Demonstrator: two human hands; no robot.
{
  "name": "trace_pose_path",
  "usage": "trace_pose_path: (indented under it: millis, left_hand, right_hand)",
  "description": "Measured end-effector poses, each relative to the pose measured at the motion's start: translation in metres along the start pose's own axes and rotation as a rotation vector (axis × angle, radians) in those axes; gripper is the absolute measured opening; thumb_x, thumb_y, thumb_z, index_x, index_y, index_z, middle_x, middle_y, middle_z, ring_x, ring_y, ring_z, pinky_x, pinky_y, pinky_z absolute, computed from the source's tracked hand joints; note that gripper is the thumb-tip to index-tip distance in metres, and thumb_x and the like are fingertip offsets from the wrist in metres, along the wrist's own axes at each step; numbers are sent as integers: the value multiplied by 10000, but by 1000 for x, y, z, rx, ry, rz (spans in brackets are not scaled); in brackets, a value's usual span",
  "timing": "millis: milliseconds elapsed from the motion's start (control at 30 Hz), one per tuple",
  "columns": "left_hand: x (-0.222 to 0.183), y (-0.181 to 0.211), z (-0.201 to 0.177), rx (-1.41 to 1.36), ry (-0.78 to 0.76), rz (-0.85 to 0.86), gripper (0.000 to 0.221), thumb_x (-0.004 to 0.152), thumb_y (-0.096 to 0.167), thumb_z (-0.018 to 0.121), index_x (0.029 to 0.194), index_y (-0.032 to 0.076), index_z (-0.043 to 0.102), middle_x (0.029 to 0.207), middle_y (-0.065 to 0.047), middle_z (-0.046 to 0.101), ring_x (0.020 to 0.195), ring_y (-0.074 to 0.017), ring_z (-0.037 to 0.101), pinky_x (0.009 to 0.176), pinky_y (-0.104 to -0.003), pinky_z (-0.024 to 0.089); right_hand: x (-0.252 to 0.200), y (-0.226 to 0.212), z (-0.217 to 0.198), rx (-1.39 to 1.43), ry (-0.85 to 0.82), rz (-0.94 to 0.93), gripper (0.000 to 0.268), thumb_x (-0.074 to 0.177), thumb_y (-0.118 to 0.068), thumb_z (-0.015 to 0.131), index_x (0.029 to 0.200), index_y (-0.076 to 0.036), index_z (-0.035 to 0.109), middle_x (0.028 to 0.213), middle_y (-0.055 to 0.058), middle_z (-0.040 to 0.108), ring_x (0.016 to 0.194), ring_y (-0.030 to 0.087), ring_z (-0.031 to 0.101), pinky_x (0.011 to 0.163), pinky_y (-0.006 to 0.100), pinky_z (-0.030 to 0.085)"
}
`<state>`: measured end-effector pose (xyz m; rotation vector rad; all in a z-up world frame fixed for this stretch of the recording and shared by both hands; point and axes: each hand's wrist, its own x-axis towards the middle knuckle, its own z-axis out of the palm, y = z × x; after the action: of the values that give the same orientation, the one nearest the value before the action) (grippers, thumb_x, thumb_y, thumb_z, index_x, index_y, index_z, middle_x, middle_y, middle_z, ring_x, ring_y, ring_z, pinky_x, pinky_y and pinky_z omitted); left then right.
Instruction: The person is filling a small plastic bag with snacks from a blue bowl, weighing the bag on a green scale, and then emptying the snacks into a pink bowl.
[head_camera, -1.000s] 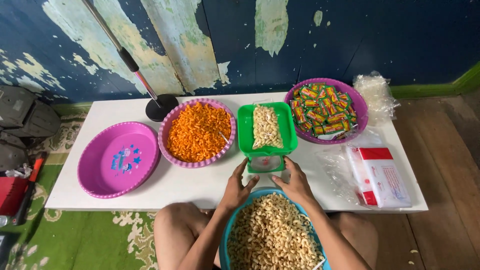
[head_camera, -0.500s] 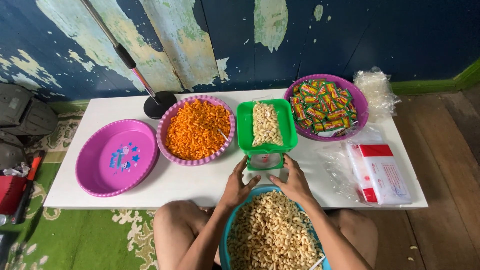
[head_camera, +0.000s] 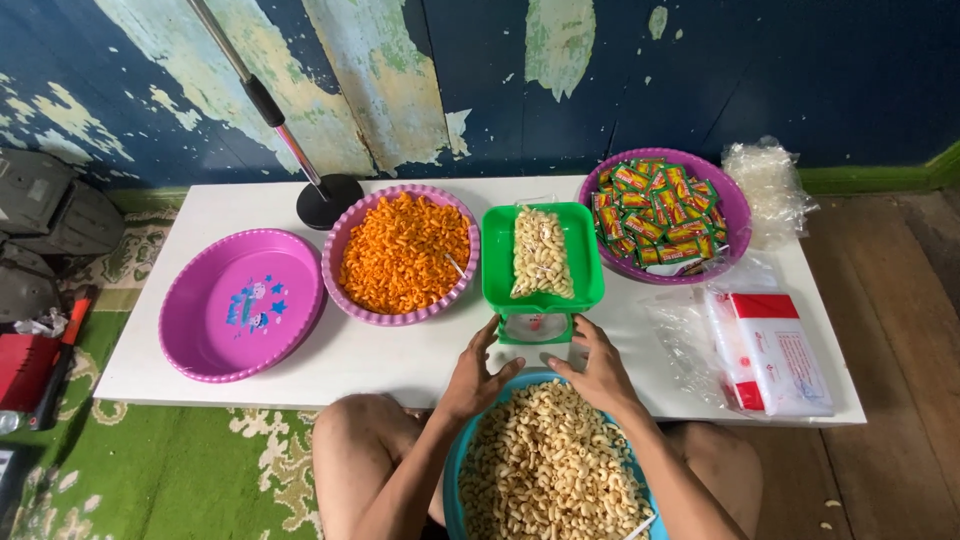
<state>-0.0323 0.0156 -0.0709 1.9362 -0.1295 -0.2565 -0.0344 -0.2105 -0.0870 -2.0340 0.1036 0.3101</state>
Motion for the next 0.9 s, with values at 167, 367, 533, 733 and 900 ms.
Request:
trace_pose_path:
  millis: [167,367,533,733,900]
  left_hand:
    - [-13,-30,-3,26,-5,-69,766,903,462,769,1464,6,516,1382,-265,588,1304,-486,555,1053,-635,476]
    - [-50,-25,-20,5,-77,-235,638,927,489,683,1325,-4,607,1249,-243,696,1139,-418,704,944,-530,591]
    - [-71,-8,-28,190,-153,-397,614,884,588,611,1287,129,667,1216,-77,768,1098,-215,731,875,-347,559]
    - [-76,-17,-27,248,-146,-375,380,971,472,609,913,114,720,768,-7,725,748,-105,634,687,-333,459]
    - [-76,-35,-23,254,-148,-289,469,1044,396,590,692,118,455,613,20,485,629,-97,420,594,-342,376]
  right_hand:
    - [-1,22,-7,-17,-18,40,692,891,-282,788,1450,6,501,1343,258,619,1242,387,649,1031,474,554]
    - [-24,31,-19,-140,-106,153,382,932,-327,685,1256,-125,702,1248,99,747,1174,287,687,974,404,545]
    - [-46,38,-23,-182,-102,244,338,950,-402,638,1190,-183,728,1124,-9,791,1006,170,726,856,320,528]
    - [-58,90,-26,-214,-45,347,555,952,-460,588,1399,-131,606,1419,68,659,1301,260,630,1052,380,515]
    - [-73,108,-31,-332,-28,345,379,998,-448,521,1176,-135,637,1032,102,737,987,271,664,843,381,469]
